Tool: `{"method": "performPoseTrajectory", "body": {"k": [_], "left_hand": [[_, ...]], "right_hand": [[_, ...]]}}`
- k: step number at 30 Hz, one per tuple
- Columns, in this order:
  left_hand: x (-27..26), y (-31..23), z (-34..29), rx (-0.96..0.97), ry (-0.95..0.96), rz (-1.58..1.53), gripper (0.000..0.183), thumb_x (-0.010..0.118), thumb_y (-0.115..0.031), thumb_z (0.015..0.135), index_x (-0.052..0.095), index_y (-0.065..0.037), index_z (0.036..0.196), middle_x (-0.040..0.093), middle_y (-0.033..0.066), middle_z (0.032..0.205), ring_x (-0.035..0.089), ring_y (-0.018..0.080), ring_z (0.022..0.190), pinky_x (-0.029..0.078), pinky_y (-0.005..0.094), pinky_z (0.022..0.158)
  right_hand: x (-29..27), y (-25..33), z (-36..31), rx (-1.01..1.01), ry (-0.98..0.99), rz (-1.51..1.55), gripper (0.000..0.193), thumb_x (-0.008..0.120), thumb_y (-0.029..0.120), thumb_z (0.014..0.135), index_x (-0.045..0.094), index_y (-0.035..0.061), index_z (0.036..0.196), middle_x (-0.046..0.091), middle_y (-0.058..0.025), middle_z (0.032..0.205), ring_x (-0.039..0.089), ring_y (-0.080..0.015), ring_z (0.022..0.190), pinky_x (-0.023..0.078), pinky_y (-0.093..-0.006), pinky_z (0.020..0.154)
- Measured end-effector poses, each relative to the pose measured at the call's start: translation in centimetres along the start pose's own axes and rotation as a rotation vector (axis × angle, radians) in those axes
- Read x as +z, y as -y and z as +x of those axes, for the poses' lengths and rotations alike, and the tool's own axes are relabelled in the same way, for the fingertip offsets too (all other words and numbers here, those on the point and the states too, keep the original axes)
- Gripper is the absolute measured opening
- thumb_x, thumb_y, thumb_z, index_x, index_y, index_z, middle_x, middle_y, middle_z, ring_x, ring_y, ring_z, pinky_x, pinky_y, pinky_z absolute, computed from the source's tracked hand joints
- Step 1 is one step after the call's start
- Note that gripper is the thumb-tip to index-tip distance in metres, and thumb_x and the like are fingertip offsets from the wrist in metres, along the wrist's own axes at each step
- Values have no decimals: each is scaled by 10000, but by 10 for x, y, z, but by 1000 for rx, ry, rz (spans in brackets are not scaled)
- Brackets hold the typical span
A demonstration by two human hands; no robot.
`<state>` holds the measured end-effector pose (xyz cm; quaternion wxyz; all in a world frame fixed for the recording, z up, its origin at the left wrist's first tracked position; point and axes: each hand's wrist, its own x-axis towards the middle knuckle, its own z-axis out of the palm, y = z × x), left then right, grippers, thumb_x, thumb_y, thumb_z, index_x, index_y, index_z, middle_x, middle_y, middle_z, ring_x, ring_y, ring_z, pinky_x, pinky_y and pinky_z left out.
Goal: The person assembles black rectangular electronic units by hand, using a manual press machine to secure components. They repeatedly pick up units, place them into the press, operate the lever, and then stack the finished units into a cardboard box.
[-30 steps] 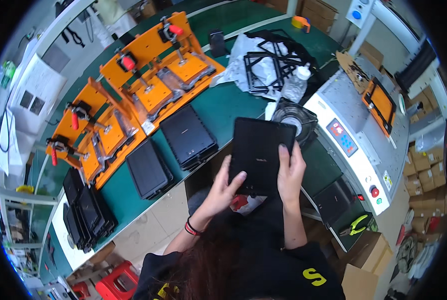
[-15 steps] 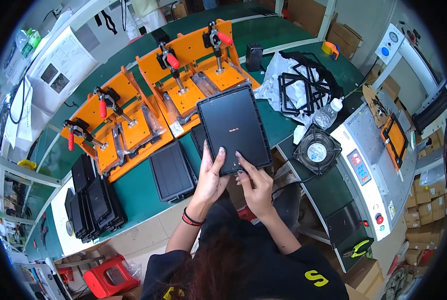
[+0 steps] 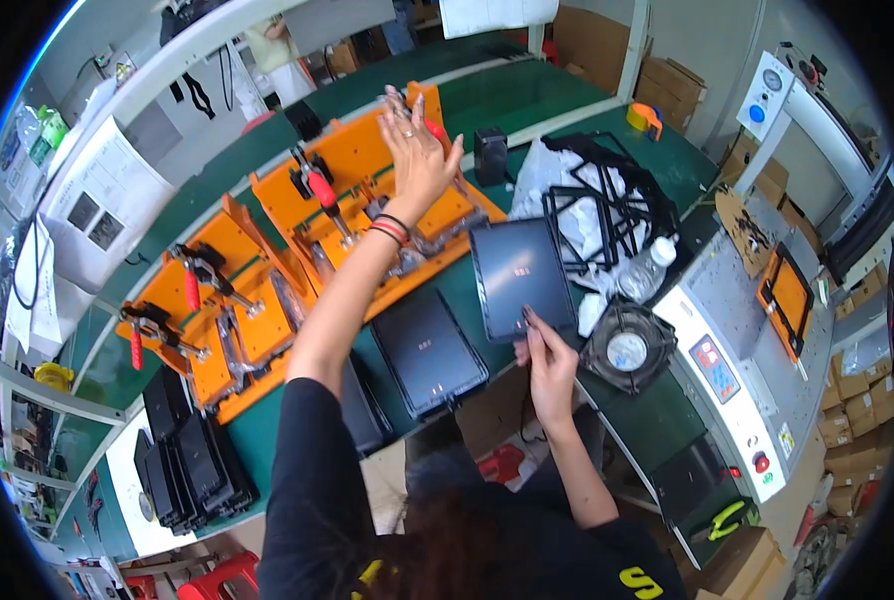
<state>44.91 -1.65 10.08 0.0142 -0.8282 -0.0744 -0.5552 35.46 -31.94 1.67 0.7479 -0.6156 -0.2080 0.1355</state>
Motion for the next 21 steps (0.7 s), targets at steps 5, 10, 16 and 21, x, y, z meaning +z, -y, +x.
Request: {"method": "performPoseTrajectory", "body": {"k": [5, 10, 16, 21], "left_hand": [[12, 6, 67, 74, -318, -97, 524, 586, -111, 825, 337, 26, 1267, 279, 331, 1330, 291, 462, 1265, 279, 513, 1021], [25, 42, 119, -370, -148, 18, 442, 536, -54, 799, 378, 68, 1193, 545, 283, 1010, 543, 423, 996, 418, 490, 873], [49, 121, 138, -1177, 274, 36, 857, 546, -364, 829, 23, 51, 1367, 214, 343, 1384, 291, 467, 1266, 293, 526, 1020], [-25, 35, 120, -813, 280, 2, 891, 586, -441, 807, 73, 6, 1381, 268, 321, 1322, 321, 492, 1212, 274, 556, 998]], "right_hand": [[-5, -21, 7, 84, 24, -20, 285, 496, 124, 951, 588, -15, 1183, 606, -46, 774, 526, -63, 655, 443, -200, 585], [8, -39, 37, 158, 90, -53, 271, 495, 123, 950, 604, -8, 1160, 598, -45, 737, 510, -61, 620, 427, -197, 560], [60, -70, 91, 48, 235, -31, 277, 497, 125, 947, 598, -25, 1157, 596, -45, 719, 498, -59, 597, 408, -202, 529], [89, -115, 163, -76, 231, -71, 259, 497, 131, 935, 623, -29, 1094, 601, -63, 618, 551, -96, 527, 451, -238, 491]]}}
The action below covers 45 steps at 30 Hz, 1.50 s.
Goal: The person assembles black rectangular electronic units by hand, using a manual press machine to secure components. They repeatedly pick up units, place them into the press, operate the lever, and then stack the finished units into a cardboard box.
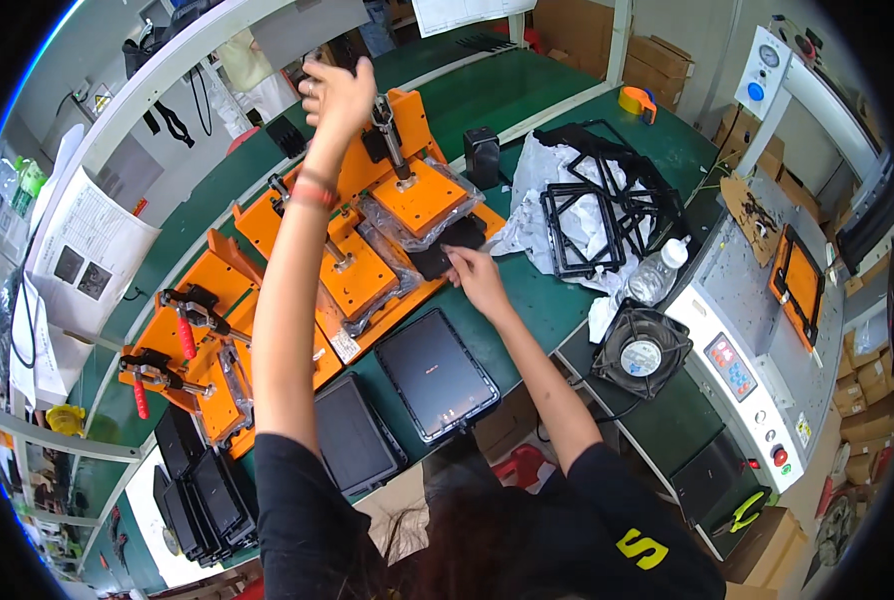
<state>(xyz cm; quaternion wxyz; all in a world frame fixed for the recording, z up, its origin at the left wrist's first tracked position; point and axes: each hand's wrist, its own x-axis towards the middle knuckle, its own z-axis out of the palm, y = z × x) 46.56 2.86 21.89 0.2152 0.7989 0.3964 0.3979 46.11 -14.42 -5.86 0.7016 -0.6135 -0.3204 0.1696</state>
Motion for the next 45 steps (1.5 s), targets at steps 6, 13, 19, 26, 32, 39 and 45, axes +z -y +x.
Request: {"method": "performPoseTrajectory", "body": {"k": [6, 13, 19, 26, 32, 39, 45], "left_hand": [[-64, 62, -134, 400, 709, -105, 876, 497, -438, 910, 33, 168, 1339, 141, 350, 1404, 73, 410, 1373, 144, 414, 1123], [-64, 118, -199, -782, 1160, -947, 412, 478, -363, 946, 480, -12, 1162, 518, 199, 1168, 562, 377, 1065, 491, 430, 890], [-19, 151, -166, -921, 1018, -1170, 507, 486, -426, 925, 506, 50, 1099, 585, 205, 1050, 601, 297, 997, 512, 330, 849], [21, 156, -154, -740, 852, -1024, 237, 586, -261, 902, 541, -58, 1016, 627, 82, 895, 627, 189, 815, 516, 286, 691], [34, 189, -146, -789, 782, -1033, 71, 494, -128, 927, 529, -74, 957, 614, 77, 837, 600, 170, 690, 488, 263, 566], [34, 196, -150, -889, 786, -1268, 348, 381, -238, 970, 396, 62, 1146, 523, 267, 1173, 584, 288, 977, 527, 343, 825], [23, 163, -157, -909, 765, -1290, 440, 391, -301, 957, 312, 56, 1202, 503, 274, 1217, 564, 319, 1036, 514, 366, 837]], "right_hand": [[9, -13, 32, 22, 13, -33, 255, 506, 133, 926, 624, -35, 1079, 622, -87, 638, 594, -116, 546, 483, -254, 509], [14, 11, 34, 82, 56, -584, 261, 527, 204, 911, 662, -1, 1002, 658, -123, 684, 645, -154, 604, 497, -274, 550], [9, 15, 26, 181, 18, 306, 256, 503, 210, 941, 573, -25, 1013, 650, -90, 760, 587, -119, 600, 472, -249, 546], [15, 4, 34, 142, -10, 317, 237, 490, 216, 955, 567, -5, 994, 654, -79, 846, 585, -104, 696, 471, -231, 624], [18, -7, 34, 217, -16, 331, 255, 430, 160, 961, 534, -64, 1021, 663, -153, 879, 642, -181, 731, 509, -263, 644], [22, -15, 35, 328, -65, 547, 330, 438, 220, 965, 500, -101, 1008, 654, -204, 816, 677, -251, 724, 560, -306, 635], [20, -20, 33, 182, -201, 374, 312, 555, 220, 920, 553, -85, 855, 653, -186, 761, 671, -224, 647, 551, -273, 570]]}}
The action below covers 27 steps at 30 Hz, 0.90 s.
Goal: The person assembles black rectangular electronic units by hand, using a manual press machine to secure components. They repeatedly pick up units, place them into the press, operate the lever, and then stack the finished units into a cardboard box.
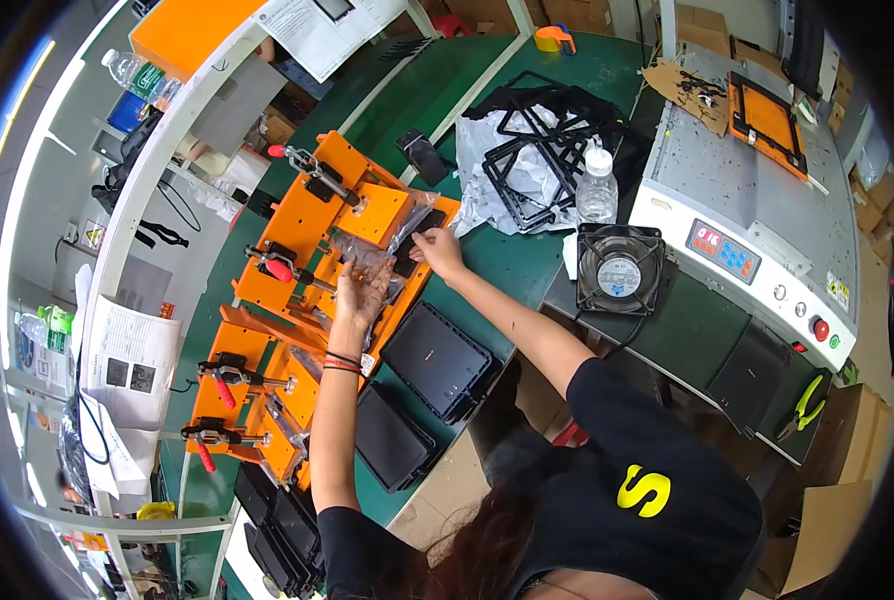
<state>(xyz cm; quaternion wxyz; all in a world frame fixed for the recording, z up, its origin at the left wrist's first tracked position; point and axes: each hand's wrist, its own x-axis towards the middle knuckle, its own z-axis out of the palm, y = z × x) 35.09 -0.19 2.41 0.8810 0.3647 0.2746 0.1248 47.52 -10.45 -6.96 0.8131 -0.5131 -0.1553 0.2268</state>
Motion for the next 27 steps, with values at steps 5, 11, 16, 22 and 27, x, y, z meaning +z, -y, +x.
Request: {"method": "performPoseTrajectory", "body": {"k": [5, 11, 16, 22, 27], "left_hand": [[-6, 1, 11, 1, 59, -179, 594, 410, -403, 932, 296, 52, 1297, 458, 260, 1268, 528, 350, 1083, 492, 421, 884], [-3, 1, 30, 23, 145, -222, 599, 408, -445, 891, 374, -18, 1310, 364, 208, 1368, 415, 373, 1210, 306, 505, 1056], [-11, -2, 52, 92, 136, -426, 643, 574, -481, 798, 442, -57, 1264, 409, 154, 1366, 381, 362, 1242, 272, 534, 1051], [-57, -8, 87, 178, 212, -349, 456, 556, -430, 824, 539, -99, 1136, 565, 104, 1174, 500, 311, 1100, 371, 480, 968], [-78, -16, 113, 382, 31, -257, 535, 446, -445, 872, 499, -49, 1227, 526, 121, 1275, 450, 328, 1196, 276, 496, 1053]], "right_hand": [[7, 9, -2, 65, 18, -15, 318, 571, 228, 907, 562, -77, 820, 654, -168, 711, 661, -208, 581, 540, -270, 503], [2, 9, 8, 58, -5, -61, 357, 571, 211, 897, 581, -71, 678, 654, -158, 641, 645, -195, 502, 529, -272, 449], [7, 9, 12, 126, -44, -138, 327, 592, 225, 862, 601, -62, 706, 656, -145, 663, 645, -180, 539, 523, -277, 475], [-1, 14, 15, 45, -39, -549, 429, 589, 378, 817, 634, -13, 644, 645, -160, 664, 642, -277, 677, 483, -391, 651], [3, 17, -7, -6, -69, -705, 462, 572, 424, 817, 640, -4, 658, 631, -197, 668, 633, -344, 690, 485, -420, 676]]}}
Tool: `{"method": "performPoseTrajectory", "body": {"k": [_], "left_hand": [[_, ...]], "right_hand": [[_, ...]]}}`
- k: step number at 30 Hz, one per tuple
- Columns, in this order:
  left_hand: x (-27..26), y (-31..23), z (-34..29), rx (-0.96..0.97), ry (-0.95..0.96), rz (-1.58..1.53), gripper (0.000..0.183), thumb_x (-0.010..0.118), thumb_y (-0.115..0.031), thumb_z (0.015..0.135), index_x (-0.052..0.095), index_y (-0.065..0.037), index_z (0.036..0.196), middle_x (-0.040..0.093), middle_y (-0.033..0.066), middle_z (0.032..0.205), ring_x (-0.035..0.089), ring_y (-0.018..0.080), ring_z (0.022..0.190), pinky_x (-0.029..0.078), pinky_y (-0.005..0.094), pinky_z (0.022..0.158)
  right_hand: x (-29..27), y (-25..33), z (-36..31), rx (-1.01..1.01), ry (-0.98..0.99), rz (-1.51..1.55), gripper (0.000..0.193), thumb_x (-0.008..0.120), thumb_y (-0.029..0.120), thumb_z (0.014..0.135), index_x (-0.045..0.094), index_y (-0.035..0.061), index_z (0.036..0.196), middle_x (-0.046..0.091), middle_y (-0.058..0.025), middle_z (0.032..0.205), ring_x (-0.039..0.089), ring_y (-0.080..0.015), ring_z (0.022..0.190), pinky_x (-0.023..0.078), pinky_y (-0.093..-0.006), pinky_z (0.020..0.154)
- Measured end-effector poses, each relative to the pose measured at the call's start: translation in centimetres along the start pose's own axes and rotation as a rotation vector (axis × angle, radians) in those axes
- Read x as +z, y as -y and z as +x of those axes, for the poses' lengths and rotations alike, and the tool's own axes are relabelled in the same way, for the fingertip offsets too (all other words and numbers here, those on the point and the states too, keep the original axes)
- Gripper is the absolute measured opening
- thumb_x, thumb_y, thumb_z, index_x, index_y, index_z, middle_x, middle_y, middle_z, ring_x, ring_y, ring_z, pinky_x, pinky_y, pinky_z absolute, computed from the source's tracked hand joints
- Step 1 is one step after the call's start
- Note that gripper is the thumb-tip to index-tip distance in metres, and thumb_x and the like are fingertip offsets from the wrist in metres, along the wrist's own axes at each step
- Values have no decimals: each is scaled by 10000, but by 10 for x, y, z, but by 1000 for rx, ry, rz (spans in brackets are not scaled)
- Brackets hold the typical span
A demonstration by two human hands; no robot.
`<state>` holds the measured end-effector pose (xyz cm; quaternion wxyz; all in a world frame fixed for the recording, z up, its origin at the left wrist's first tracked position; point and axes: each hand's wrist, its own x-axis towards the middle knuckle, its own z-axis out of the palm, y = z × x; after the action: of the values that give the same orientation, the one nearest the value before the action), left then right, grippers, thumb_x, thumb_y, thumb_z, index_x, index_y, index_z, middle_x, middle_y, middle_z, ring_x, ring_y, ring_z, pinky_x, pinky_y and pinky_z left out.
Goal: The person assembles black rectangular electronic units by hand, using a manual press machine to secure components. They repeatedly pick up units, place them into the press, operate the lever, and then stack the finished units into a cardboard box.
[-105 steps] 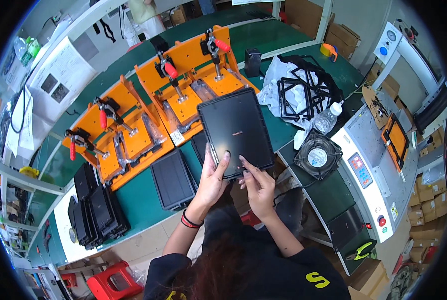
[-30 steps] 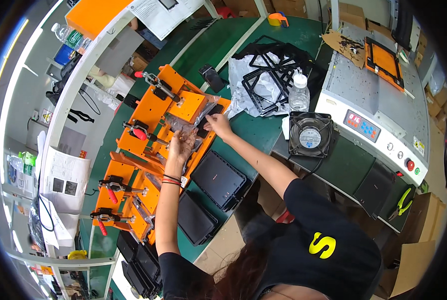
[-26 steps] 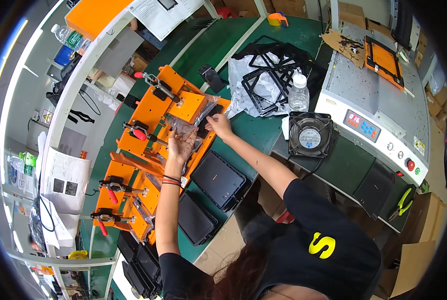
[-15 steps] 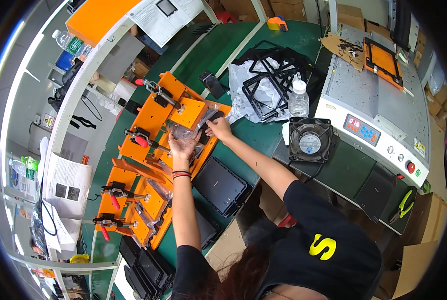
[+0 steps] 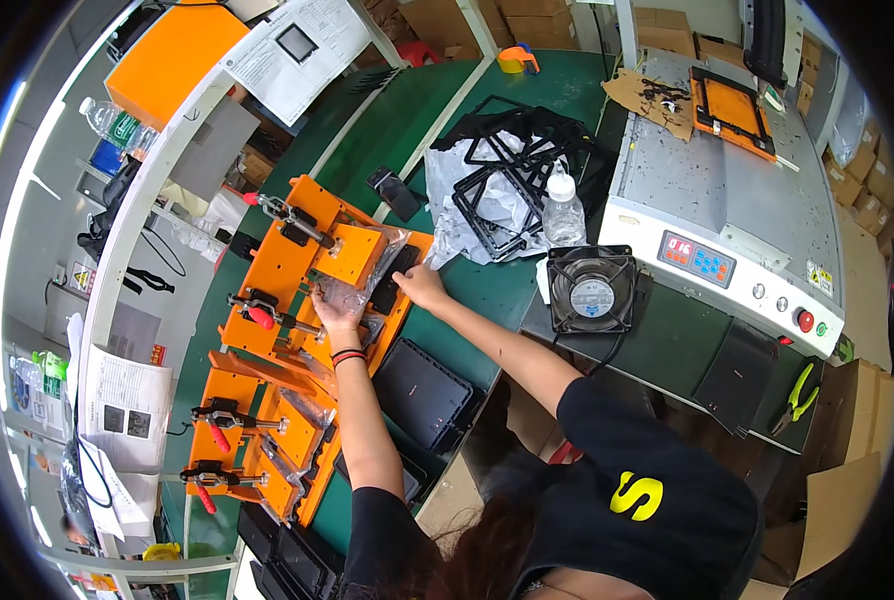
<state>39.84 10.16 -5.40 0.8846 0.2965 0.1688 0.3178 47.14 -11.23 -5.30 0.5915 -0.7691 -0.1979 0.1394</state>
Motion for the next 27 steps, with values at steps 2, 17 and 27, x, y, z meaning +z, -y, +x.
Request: {"method": "performPoseTrajectory", "body": {"k": [2, 17, 27], "left_hand": [[21, 13, -12, -141, 91, 34, 504, 454, -449, 877, 523, -59, 1189, 548, 99, 1235, 481, 314, 1152, 328, 481, 1009], [43, 21, -2, 107, 87, 225, 446, 381, -396, 927, 497, -34, 1160, 493, 72, 1291, 434, 264, 1204, 275, 364, 1057], [32, -19, -25, -119, 28, 41, 414, 518, -343, 859, 489, -3, 1094, 549, 153, 1162, 499, 317, 1111, 351, 446, 1002]], "right_hand": [[-11, -19, -11, -11, -69, -34, 459, 570, 420, 818, 642, -4, 659, 629, -192, 651, 633, -347, 675, 488, -425, 672], [-61, -25, -93, 166, 14, 537, 310, 577, 218, 866, 603, -57, 725, 649, -128, 645, 652, -179, 550, 547, -288, 519], [-74, -47, -133, 113, 61, 728, 323, 534, 234, 919, 565, -83, 863, 645, -159, 722, 664, -206, 614, 557, -289, 568]]}}
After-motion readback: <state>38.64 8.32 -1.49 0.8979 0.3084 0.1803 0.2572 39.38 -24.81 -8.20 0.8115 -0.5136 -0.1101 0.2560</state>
